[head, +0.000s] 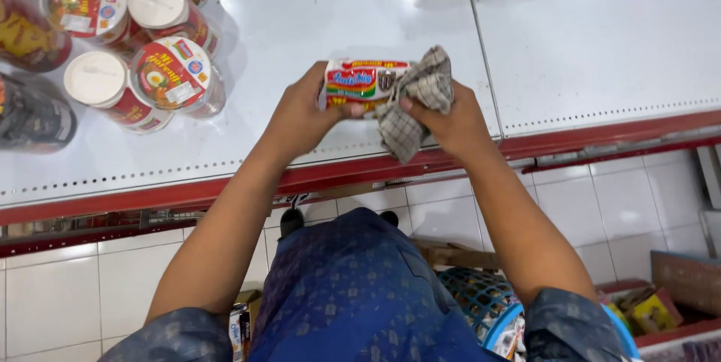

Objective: The recorder is cleaning empty grocery shelves with a cloth and then stocking them with instant noodles.

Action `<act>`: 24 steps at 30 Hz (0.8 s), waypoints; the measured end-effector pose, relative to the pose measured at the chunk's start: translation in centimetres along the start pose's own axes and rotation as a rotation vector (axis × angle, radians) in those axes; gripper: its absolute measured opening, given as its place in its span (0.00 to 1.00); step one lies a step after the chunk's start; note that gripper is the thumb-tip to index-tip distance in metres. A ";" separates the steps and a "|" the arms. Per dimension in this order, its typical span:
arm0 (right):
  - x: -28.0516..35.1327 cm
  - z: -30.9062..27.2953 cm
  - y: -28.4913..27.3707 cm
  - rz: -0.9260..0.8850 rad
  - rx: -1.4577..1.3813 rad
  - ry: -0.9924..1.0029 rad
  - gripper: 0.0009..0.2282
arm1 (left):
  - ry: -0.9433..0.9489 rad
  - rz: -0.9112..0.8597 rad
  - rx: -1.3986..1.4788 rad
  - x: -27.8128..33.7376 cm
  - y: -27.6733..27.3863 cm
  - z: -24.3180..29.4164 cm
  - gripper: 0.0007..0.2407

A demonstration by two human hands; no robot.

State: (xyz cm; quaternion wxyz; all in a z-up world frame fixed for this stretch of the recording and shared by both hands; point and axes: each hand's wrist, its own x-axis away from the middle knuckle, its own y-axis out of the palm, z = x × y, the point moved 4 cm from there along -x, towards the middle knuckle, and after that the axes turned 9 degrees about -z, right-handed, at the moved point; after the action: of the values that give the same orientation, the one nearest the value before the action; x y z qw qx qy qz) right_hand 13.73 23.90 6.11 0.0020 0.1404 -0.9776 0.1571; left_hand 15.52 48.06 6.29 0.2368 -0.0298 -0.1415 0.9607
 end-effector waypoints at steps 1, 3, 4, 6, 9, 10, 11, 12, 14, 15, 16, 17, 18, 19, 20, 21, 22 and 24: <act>-1.9 -0.3 -0.3 0.003 0.021 -0.049 0.10 | 0.033 0.069 -0.008 -1.4 -0.8 -0.6 0.22; -4.5 -0.7 -0.3 -0.022 0.046 -0.044 0.11 | 0.037 0.122 -0.026 -3.4 -1.8 -2.4 0.21; -5.7 -0.8 -0.2 -0.021 0.072 -0.032 0.11 | 0.051 0.149 -0.046 -4.4 -2.3 -3.3 0.19; -7.2 -0.9 0.1 -0.040 0.102 -0.004 0.11 | 0.169 0.262 -0.211 -5.4 -3.6 -4.0 0.21; -8.9 -0.9 0.3 -0.005 0.174 0.016 0.12 | 0.193 0.346 -0.258 -6.9 -5.4 -4.3 0.21; -9.3 -0.9 0.2 0.041 0.216 0.015 0.12 | 0.095 0.322 -0.126 -7.6 -5.9 -4.8 0.20; -9.7 -0.2 0.1 0.039 0.214 0.012 0.12 | 0.094 0.325 -0.129 -8.9 -6.6 -5.9 0.20; -9.9 0.5 -0.1 0.097 0.192 -0.030 0.11 | 0.133 0.419 -0.096 -9.7 -7.4 -7.1 0.20; -9.8 1.5 0.0 0.150 0.170 -0.071 0.11 | 0.168 0.516 -0.062 -11.3 -8.7 -9.0 0.21; -9.6 1.5 0.1 0.173 0.134 -0.124 0.10 | 0.226 0.549 -0.011 -12.0 -9.2 -9.5 0.20; -9.6 1.4 0.0 0.200 0.100 -0.180 0.10 | 0.292 0.581 0.040 -13.0 -9.8 -9.7 0.19; -9.4 1.3 0.1 0.198 0.103 -0.182 0.10 | 0.294 0.584 0.041 -13.4 -10.1 -10.1 0.19; -9.3 1.0 0.2 0.206 0.117 -0.197 0.10 | 0.215 0.639 -0.008 -13.9 -10.5 -10.6 0.18; -9.2 0.8 0.2 0.214 0.132 -0.211 0.10 | 0.136 0.692 -0.056 -14.4 -10.9 -11.0 0.17; -9.1 0.9 0.1 0.215 0.137 -0.213 0.10 | 0.139 0.692 -0.053 -14.7 -10.8 -11.1 0.17; -9.1 1.0 0.0 0.213 0.129 -0.216 0.09 | 0.147 0.726 -0.043 -14.9 -10.9 -11.1 0.16; -9.1 1.1 0.1 0.208 0.119 -0.221 0.09 | 0.153 0.762 -0.036 -14.9 -11.1 -11.3 0.15; -9.3 1.0 0.1 0.201 0.109 -0.222 0.09 | 0.218 0.831 -0.078 -15.2 -11.3 -11.0 0.16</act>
State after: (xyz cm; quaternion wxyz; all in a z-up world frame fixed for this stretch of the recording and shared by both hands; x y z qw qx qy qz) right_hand 22.69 26.18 4.66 -0.1297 0.0581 -0.9709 0.1928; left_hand 35.40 53.48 -1.18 -0.1579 -0.1944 -0.1281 0.9596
